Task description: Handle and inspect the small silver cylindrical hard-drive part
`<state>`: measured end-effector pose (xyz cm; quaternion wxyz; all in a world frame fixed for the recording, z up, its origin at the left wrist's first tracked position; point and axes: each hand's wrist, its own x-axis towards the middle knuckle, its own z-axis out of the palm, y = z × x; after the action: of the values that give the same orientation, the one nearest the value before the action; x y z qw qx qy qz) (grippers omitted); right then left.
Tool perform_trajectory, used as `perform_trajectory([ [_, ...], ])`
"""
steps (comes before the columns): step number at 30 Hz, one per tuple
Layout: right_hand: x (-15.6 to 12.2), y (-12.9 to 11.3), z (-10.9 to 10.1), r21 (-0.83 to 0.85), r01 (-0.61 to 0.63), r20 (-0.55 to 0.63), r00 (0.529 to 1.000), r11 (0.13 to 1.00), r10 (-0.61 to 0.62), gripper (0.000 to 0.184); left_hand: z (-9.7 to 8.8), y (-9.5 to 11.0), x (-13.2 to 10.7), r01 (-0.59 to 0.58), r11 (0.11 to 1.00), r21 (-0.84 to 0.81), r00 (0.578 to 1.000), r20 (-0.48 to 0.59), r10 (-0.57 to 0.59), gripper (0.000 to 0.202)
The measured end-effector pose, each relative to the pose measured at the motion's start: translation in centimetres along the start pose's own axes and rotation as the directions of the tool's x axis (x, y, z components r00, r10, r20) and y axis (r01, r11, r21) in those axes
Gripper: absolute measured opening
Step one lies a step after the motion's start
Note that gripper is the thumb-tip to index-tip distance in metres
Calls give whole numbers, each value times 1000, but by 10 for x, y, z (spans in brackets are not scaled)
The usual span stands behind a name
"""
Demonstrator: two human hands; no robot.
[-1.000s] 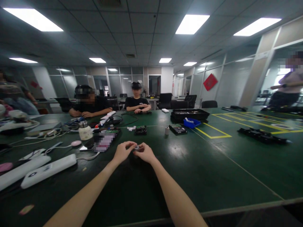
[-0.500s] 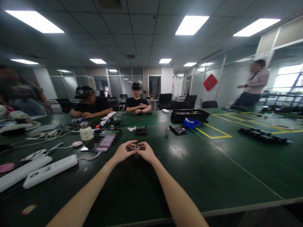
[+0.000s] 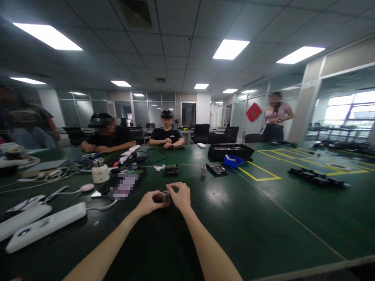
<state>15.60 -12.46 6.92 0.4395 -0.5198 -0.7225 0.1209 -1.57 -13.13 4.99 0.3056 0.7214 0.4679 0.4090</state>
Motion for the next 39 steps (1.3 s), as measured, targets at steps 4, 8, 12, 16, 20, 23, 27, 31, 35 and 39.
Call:
perform_trajectory([
  [4, 1, 19, -5, -142, -110, -7, 994, 984, 110, 22, 2, 2, -1, -7, 1000, 26, 1000, -3, 7, 27],
  [8, -4, 31, -7, -275, -166, 41, 982, 947, 184, 19, 5, 4, -1, -10, 999, 48, 1000, -13, 11, 25],
  [12, -5, 31, -6, -319, -152, 74, 980, 936, 184, 22, 5, 8, -3, -21, 997, 68, 1000, -15, 23, 24],
  [16, -4, 33, -4, -304, -145, 80, 981, 942, 177, 22, 5, 10, -4, -21, 996, 90, 1000, -21, 23, 23],
  [20, -2, 39, -1, -216, -134, 70, 986, 967, 152, 22, 4, 9, -5, -20, 995, 102, 999, -28, 23, 24],
  [23, 2, 39, 1, -89, -103, 63, 992, 991, 109, 20, 5, 9, -4, -26, 994, 106, 999, -24, 29, 24],
  [27, 6, 28, 6, 141, -11, 64, 998, 990, 2, 19, 5, 9, -4, -42, 994, 102, 999, -22, 44, 23],
  [31, 3, 12, 15, 326, 49, 102, 991, 944, -87, 19, 4, 7, -3, -47, 995, 86, 999, -13, 49, 24],
  [35, -1, 5, 19, 415, 54, 134, 984, 908, -120, 19, 4, 4, -2, -52, 997, 62, 999, -3, 52, 25],
  [39, -4, 4, 15, 450, 60, 120, 985, 891, -127, 17, 5, 5, -3, -55, 997, 54, 998, -12, 56, 23],
])
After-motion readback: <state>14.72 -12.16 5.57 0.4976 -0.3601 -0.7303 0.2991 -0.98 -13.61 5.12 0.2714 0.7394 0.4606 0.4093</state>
